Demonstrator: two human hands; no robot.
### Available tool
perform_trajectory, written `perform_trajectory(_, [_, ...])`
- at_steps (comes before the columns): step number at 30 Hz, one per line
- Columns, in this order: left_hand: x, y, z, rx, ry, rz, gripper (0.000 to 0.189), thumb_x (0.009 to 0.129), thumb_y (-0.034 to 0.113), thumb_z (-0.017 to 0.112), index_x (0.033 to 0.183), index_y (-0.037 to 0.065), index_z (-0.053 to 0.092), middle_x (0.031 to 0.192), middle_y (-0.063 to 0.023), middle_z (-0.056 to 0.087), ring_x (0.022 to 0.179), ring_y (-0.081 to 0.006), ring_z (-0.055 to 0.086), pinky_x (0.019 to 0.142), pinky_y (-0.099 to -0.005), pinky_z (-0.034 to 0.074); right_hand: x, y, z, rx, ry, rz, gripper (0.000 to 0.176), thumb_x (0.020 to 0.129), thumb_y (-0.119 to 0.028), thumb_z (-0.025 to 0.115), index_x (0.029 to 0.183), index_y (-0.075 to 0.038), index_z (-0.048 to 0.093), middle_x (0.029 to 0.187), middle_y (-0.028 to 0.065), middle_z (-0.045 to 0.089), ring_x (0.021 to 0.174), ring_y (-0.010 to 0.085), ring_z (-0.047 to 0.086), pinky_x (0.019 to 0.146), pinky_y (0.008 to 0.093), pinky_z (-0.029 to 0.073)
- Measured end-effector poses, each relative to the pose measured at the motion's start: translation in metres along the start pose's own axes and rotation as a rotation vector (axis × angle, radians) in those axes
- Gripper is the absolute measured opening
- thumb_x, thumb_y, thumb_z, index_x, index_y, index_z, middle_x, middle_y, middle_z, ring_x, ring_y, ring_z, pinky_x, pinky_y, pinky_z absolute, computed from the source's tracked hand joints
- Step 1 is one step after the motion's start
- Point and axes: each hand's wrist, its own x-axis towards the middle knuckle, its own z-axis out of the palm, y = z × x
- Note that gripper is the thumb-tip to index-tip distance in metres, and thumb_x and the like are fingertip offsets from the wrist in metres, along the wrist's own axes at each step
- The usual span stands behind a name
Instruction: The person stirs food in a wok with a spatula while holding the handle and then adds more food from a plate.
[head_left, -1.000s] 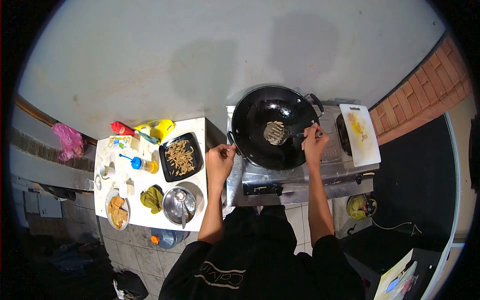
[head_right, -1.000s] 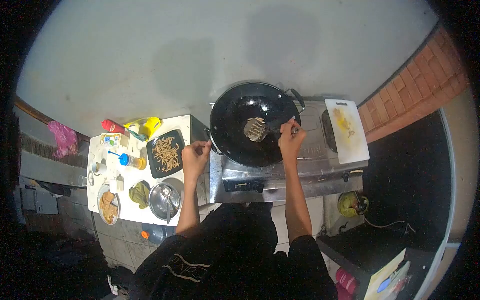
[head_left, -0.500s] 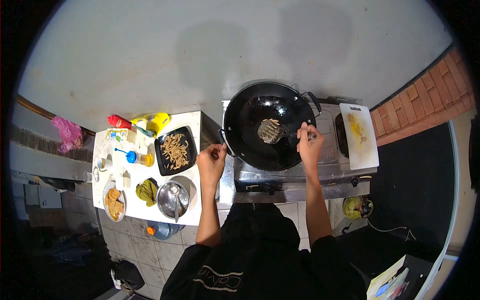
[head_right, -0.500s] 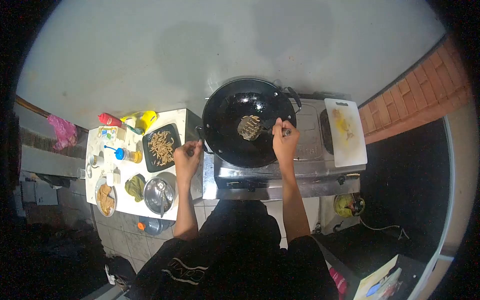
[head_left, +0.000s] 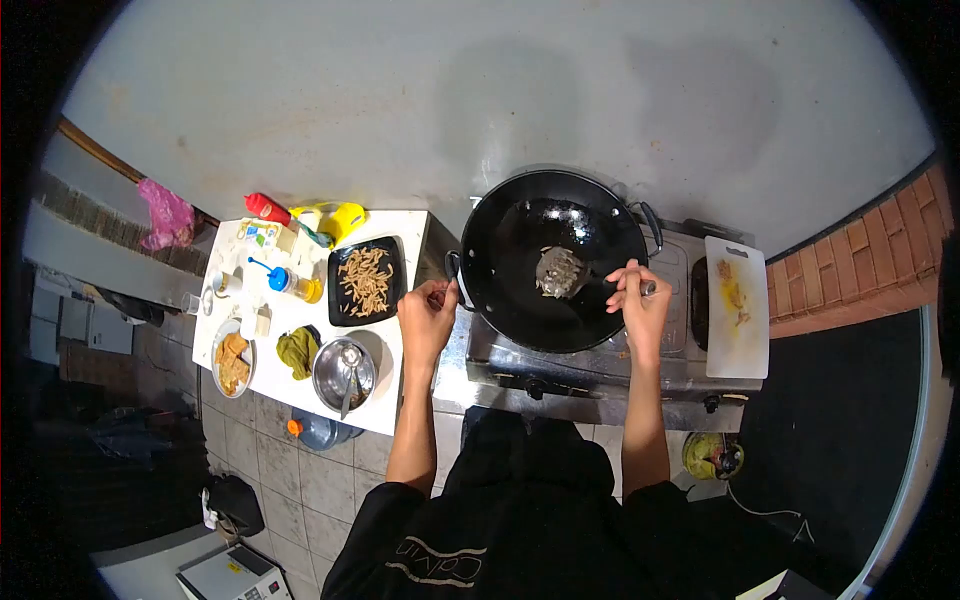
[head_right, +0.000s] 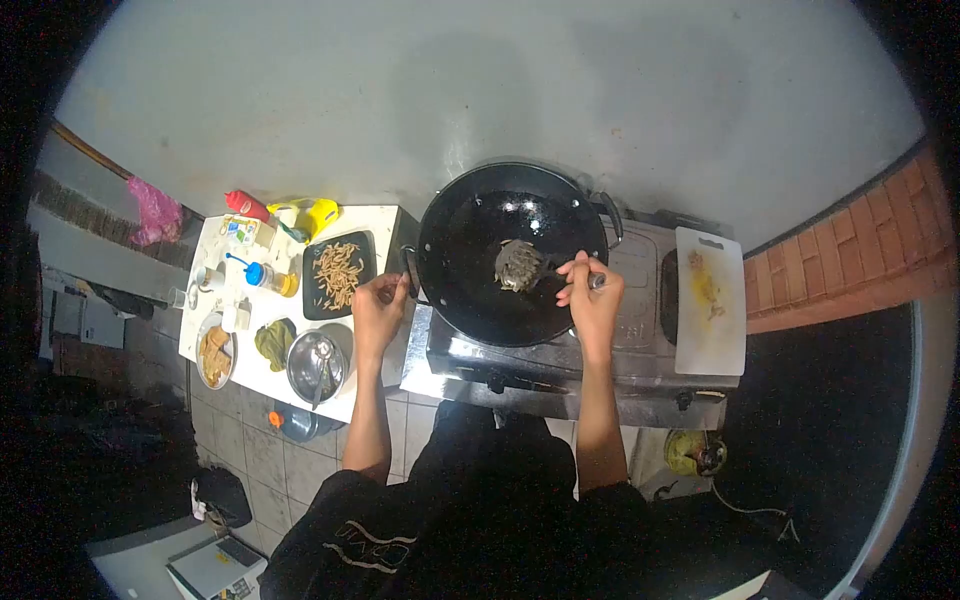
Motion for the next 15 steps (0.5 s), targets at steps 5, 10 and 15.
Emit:
perform_trajectory(5, [-0.003, -0.002, 0.004, 0.007, 0.066, 0.029, 0.023, 0.084, 0.017, 0.068, 0.080, -0.007, 0.066, 0.056, -0.0111, 0.060, 0.048, -0.0124, 0.053, 0.049, -0.0291, 0.042, 0.012, -0.004, -0.012, 0.024, -0.014, -0.108, 0.033, 0.096, -0.014, 0.051, 0.066, 0.001, 0.054, 0.065, 0.0040, 0.056, 0.045, 0.0060, 0.051, 0.038, 0.0206, 0.040])
perform_trajectory(10, [-0.005, -0.001, 0.006, 0.027, 0.063, -0.027, 0.024, 0.086, 0.018, 0.067, 0.085, -0.005, 0.069, 0.061, -0.0089, 0.063, 0.053, -0.0102, 0.055, 0.052, -0.0264, 0.043, 0.018, 0.004, -0.015, 0.012, -0.142, -0.068, 0.033, 0.096, -0.014, 0.050, 0.067, 0.000, 0.054, 0.064, 0.0025, 0.055, 0.043, 0.0052, 0.047, 0.037, 0.0206, 0.037])
perform_trajectory(15, [-0.013, 0.003, 0.006, 0.032, 0.071, -0.056, 0.026, 0.087, 0.020, 0.067, 0.084, -0.006, 0.068, 0.060, -0.0078, 0.061, 0.053, -0.0090, 0.052, 0.051, -0.0264, 0.041, 0.016, 0.020, -0.017, -0.105, -0.158, -0.037, 0.033, 0.092, -0.009, 0.053, 0.060, 0.000, 0.053, 0.054, 0.0008, 0.051, 0.044, 0.0051, 0.047, 0.039, 0.0224, 0.033])
